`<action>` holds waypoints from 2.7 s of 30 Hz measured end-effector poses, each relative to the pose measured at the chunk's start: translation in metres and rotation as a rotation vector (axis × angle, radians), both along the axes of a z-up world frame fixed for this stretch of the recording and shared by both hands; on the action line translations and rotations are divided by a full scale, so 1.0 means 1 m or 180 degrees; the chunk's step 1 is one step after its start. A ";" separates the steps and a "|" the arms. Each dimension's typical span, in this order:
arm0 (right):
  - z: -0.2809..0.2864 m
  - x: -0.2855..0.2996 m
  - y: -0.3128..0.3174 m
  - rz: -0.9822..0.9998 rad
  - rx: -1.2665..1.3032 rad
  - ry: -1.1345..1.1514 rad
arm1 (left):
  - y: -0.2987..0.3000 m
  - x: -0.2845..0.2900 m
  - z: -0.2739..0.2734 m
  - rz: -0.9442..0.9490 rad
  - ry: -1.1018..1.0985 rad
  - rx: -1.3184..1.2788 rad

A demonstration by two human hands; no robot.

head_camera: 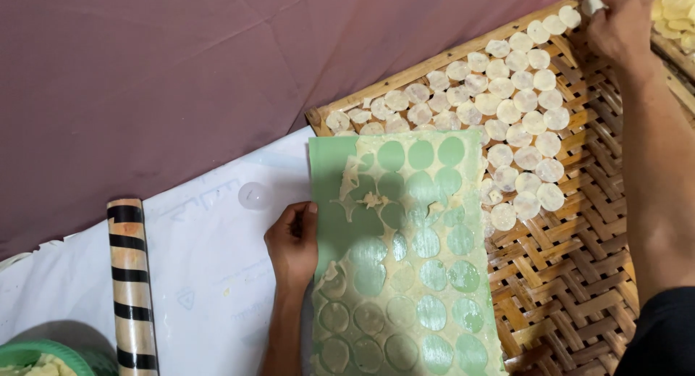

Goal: Flattening small portions of dough into thin circles using a rolling pin and placing them on a drying rack

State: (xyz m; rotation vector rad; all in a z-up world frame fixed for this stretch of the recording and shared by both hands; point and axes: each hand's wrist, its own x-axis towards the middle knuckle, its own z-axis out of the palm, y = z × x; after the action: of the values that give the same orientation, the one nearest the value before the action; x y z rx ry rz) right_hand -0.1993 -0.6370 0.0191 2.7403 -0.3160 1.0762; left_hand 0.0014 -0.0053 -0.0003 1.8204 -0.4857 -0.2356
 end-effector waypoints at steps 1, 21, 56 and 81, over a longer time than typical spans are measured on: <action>0.000 -0.003 -0.001 -0.0003 -0.0028 0.0000 | 0.001 0.000 0.001 -0.0003 0.0000 -0.0028; -0.001 -0.011 -0.005 -0.0180 0.1174 -0.0303 | 0.000 -0.002 0.004 -0.0027 -0.0072 0.0003; -0.033 -0.012 -0.045 -0.0567 0.1205 -0.0448 | -0.005 -0.003 0.010 0.0108 -0.0178 0.0065; 0.059 -0.027 0.389 0.0301 0.1677 0.0463 | 0.008 0.000 0.003 -0.0220 -0.0689 -0.0811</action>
State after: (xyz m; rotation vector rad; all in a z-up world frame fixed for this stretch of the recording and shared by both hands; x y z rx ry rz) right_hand -0.2259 -0.2482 0.0782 3.3061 -0.5160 0.9085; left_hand 0.0013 0.0031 0.0032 1.5882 -0.6989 -0.0207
